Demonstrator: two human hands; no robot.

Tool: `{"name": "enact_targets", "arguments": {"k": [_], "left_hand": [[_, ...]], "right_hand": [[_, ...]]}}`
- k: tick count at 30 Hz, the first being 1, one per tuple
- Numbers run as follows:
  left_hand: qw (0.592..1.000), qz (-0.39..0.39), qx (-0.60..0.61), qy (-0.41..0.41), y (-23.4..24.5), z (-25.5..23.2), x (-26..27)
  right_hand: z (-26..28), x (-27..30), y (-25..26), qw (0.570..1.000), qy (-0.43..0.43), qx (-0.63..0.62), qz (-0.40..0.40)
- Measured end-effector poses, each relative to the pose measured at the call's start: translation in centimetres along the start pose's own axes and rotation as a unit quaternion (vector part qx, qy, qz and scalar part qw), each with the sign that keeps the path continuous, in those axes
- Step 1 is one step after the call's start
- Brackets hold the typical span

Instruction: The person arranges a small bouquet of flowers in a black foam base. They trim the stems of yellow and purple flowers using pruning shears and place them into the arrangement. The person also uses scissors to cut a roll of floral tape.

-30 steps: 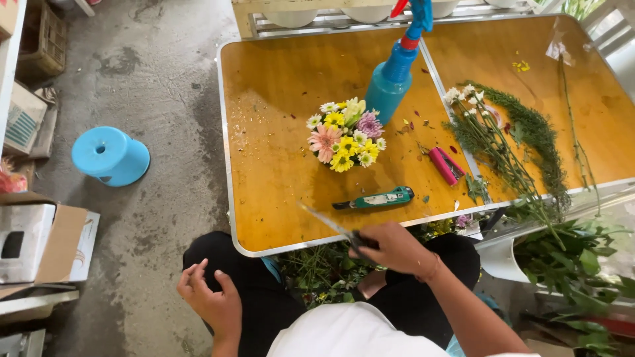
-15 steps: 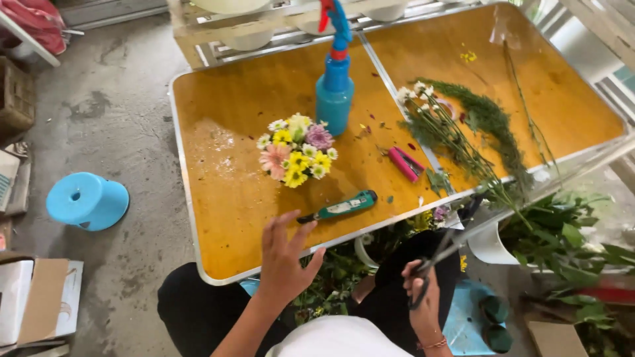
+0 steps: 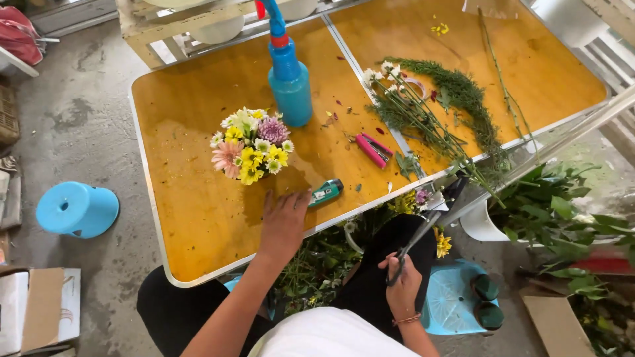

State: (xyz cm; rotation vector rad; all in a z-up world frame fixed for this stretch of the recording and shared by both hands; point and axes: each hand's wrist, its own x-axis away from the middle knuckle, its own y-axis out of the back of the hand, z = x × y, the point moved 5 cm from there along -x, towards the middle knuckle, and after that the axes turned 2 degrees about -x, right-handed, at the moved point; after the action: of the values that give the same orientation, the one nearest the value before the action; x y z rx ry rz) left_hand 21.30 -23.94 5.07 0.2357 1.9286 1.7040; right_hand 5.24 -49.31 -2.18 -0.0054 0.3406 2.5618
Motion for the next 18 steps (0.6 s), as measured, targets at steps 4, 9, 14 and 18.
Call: {"name": "enact_targets", "arguments": {"k": [4, 9, 14, 18], "left_hand": [[1.000, -0.001, 0.008, -0.009, 0.5, 1.0, 0.5], [0.999, -0.034, 0.016, -0.034, 3.0, 1.4, 1.5], [0.993, -0.108, 0.030, -0.038, 7.5, 1.3, 2.9], [0.986, -0.145, 0.076, -0.014, 10.2, 1.8, 5.2]], "right_hand": [[-1.2, -0.3, -0.4, 0.990, -0.034, 0.135, 0.036], [-2.3, -0.4, -0.5, 0.986, -0.045, 0.155, 0.045], [-3.2, -0.3, -0.9, 0.980, -0.045, 0.192, 0.042], [-5.6, -0.6, -1.0, 0.963, -0.025, 0.266, 0.042]]}}
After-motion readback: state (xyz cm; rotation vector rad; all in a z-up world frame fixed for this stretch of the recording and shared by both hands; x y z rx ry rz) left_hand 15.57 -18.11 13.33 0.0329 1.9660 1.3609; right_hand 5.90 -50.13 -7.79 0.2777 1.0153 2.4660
